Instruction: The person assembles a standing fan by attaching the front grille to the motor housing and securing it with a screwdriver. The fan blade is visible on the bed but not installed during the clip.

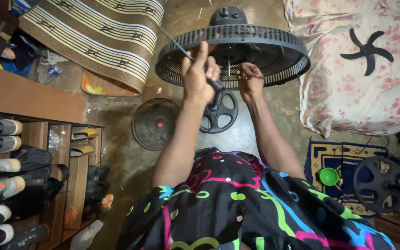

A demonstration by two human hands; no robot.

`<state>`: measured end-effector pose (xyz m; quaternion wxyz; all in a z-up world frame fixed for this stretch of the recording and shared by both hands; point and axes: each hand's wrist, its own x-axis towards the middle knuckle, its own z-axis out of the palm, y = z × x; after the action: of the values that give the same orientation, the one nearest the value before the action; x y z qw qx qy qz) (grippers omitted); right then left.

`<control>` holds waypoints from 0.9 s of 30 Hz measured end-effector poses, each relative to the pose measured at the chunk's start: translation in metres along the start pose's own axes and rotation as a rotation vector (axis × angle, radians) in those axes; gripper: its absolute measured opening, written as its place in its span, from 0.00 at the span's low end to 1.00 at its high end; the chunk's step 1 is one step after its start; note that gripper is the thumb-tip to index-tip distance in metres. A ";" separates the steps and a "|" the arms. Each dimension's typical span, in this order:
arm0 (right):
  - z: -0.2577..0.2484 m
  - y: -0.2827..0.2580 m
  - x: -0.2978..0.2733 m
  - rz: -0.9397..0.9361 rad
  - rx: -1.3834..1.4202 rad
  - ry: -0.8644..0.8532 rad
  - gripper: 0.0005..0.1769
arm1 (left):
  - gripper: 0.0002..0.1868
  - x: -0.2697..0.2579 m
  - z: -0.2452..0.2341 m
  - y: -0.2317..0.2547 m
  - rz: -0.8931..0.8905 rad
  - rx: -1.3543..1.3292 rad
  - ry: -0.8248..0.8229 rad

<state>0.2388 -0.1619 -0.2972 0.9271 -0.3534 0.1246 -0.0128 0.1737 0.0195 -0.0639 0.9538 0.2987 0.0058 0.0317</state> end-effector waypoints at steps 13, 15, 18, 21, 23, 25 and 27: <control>0.023 -0.017 -0.016 -0.221 -0.309 -0.182 0.13 | 0.15 0.003 0.055 -0.098 0.332 0.510 0.001; 0.036 -0.023 -0.021 -0.086 0.242 -0.396 0.14 | 0.13 0.005 0.053 -0.108 0.300 0.597 -0.076; 0.045 -0.025 -0.021 0.173 1.079 -0.672 0.18 | 0.13 0.002 0.050 -0.114 0.307 0.876 -0.112; 0.045 -0.020 -0.025 0.052 0.639 -0.592 0.14 | 0.12 -0.006 0.042 -0.106 0.282 1.039 -0.158; 0.045 -0.014 -0.037 0.207 1.311 -0.590 0.11 | 0.12 -0.014 0.027 -0.093 0.343 1.051 -0.222; 0.041 -0.025 -0.029 0.095 0.570 -0.330 0.08 | 0.11 -0.024 0.003 -0.078 0.500 1.027 -0.300; 0.036 -0.023 -0.027 -0.002 0.129 -0.150 0.06 | 0.11 -0.042 -0.027 -0.066 0.501 0.963 -0.187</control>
<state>0.2229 -0.1524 -0.2502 0.9547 -0.2928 0.0533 0.0049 0.1344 -0.0220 -0.1238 0.6690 0.6953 -0.1362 0.2247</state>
